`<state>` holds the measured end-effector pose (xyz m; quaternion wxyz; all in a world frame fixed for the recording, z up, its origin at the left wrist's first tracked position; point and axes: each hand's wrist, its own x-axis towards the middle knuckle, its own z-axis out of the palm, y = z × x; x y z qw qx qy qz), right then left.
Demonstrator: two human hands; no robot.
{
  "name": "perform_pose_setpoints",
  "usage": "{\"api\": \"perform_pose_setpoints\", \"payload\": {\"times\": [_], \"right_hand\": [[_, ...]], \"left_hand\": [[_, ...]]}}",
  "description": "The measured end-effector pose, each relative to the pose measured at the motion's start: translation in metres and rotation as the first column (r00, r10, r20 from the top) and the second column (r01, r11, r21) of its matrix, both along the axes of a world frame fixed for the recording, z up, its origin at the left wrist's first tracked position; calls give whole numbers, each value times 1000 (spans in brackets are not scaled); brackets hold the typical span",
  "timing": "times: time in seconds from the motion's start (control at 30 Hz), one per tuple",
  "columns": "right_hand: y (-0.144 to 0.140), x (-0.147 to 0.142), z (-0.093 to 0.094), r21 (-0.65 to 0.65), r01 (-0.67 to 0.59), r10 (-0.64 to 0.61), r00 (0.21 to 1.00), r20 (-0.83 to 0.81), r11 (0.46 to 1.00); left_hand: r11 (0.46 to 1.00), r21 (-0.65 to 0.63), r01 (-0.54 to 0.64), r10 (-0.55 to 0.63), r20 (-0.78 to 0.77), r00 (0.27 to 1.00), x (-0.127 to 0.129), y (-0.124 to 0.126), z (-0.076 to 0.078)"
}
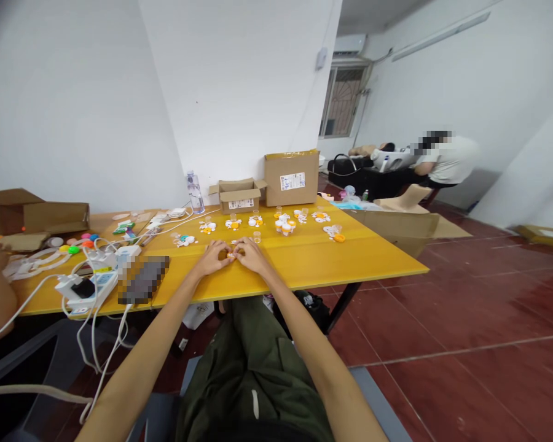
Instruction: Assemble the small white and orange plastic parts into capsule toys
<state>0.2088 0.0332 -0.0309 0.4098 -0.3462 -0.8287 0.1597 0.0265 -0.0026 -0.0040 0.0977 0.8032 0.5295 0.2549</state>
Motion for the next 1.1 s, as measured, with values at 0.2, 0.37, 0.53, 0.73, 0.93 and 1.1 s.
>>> {"api": "perform_pose_setpoints", "payload": {"times": [0.2,0.37,0.53,0.73,0.93,1.1], "right_hand": [[4,0,-5,3,-4,4,1000,-14,1000],[5,0,-5,-2,-4,4,1000,-16,1000],[4,0,-4,0,14,-14,1000,-17,1000],[4,0,-5,10,12,-11,999,-31,1000],[2,1,-2,7,10,-10,1000,-17,1000],[0,1,-2,14,-6,6,1000,-21,1000]], "left_hand": [[1000,9,3,-3,-4,1000,-1,1,-1],[999,35,10,-10,2,1000,-2,4,-4],[1000,24,9,-9,-4,1000,-1,3,-3],[1000,1,5,-5,-5,1000,0,0,0],[1000,3,10,-10,13,1000,-1,0,0],[1000,-1,9,-9,25,1000,0,-1,1]]}}
